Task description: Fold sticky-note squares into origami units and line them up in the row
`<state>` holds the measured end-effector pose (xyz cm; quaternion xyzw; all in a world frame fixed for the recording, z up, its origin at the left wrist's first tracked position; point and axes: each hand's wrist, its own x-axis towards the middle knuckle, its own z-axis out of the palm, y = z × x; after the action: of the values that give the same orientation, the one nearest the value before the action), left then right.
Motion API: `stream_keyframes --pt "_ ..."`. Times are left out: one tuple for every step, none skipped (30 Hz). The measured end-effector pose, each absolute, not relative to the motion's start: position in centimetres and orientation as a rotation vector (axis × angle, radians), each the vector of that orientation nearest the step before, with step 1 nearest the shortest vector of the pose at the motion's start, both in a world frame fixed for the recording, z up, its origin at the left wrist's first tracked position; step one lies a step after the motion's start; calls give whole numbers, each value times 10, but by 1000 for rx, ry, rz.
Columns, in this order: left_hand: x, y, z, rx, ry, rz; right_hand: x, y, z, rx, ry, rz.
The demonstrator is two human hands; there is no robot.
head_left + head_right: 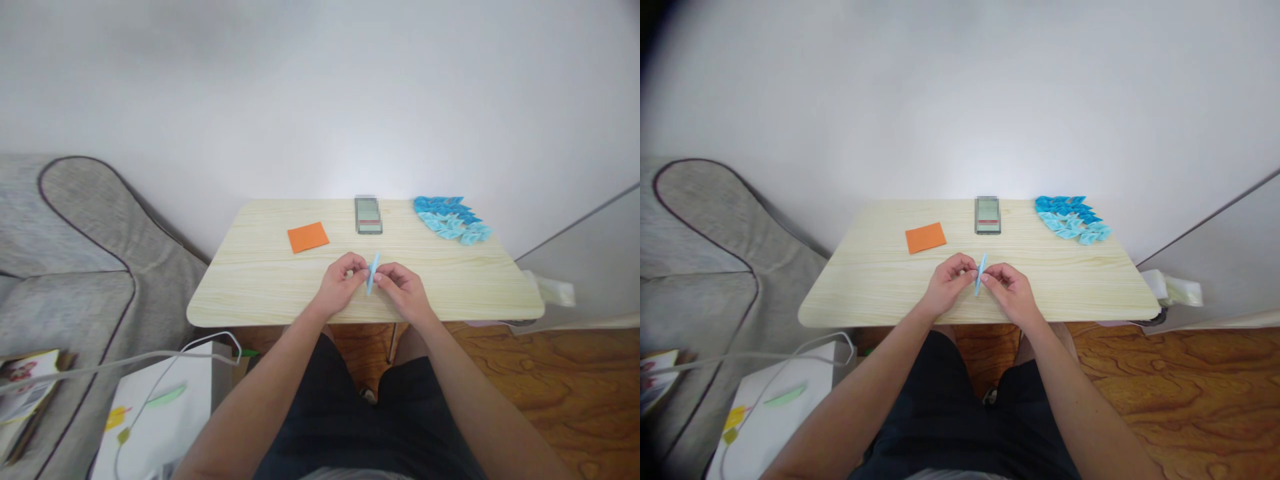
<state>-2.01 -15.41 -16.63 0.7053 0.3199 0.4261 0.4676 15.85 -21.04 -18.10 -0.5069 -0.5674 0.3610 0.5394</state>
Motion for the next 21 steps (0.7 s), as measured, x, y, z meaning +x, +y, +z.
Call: stream_keyframes --pt "-21 -155 -165 1726 770 1044 159 -210 -181 -1203 -1350 862" --pt "-21 -156 -164 1729 764 1041 159 -210 -181 -1202 -1350 864" --pt "-22 -157 -163 1741 768 1036 159 -210 -180 -1201 -1350 865" --pt "-22 -158 -162 1761 779 1029 159 -211 -180 -1199 -1350 865" --pt "-23 -159 -161 1782 790 1021 159 -211 -179 -1197 -1350 864" --pt "-23 -160 -161 1803 795 1016 159 -211 -178 -1196 -1350 863" --pt "-22 -161 -160 1819 794 1013 159 -211 -178 -1195 -1351 863" --pt "-22 -161 -160 1831 789 1010 159 -211 -177 -1194 -1353 864" --pt "-22 -162 -161 1839 784 1009 159 -211 -177 -1195 -1354 864" --pt "-21 -162 -161 1843 783 1008 159 -211 -176 -1196 -1355 864" --pt "-21 -161 -162 1845 787 1007 159 -211 -176 -1198 -1355 863" --pt "-21 -161 -162 1843 794 1006 159 -211 -176 -1200 -1356 862" --pt "-20 -161 -163 1841 800 1006 159 -211 -176 -1201 -1357 862" --pt "-20 -160 -163 1839 808 1007 159 -211 -176 -1202 -1359 862" --pt "-20 -160 -164 1837 814 1008 159 -211 -176 -1202 -1361 862" --pt "-20 -160 -163 1836 817 1011 159 -211 -176 -1203 -1363 863" --pt "-20 -160 -163 1833 820 1016 159 -211 -176 -1203 -1364 863" --pt "-20 -160 -163 1827 823 1022 159 -211 -176 -1203 -1365 863" --pt "-20 -160 -162 1818 826 1031 159 -211 -176 -1203 -1365 863" --pt "-19 -160 -161 1807 830 1040 159 -211 -175 -1202 -1366 864" --pt "-19 -160 -161 1795 837 1046 159 -211 -175 -1201 -1365 865"
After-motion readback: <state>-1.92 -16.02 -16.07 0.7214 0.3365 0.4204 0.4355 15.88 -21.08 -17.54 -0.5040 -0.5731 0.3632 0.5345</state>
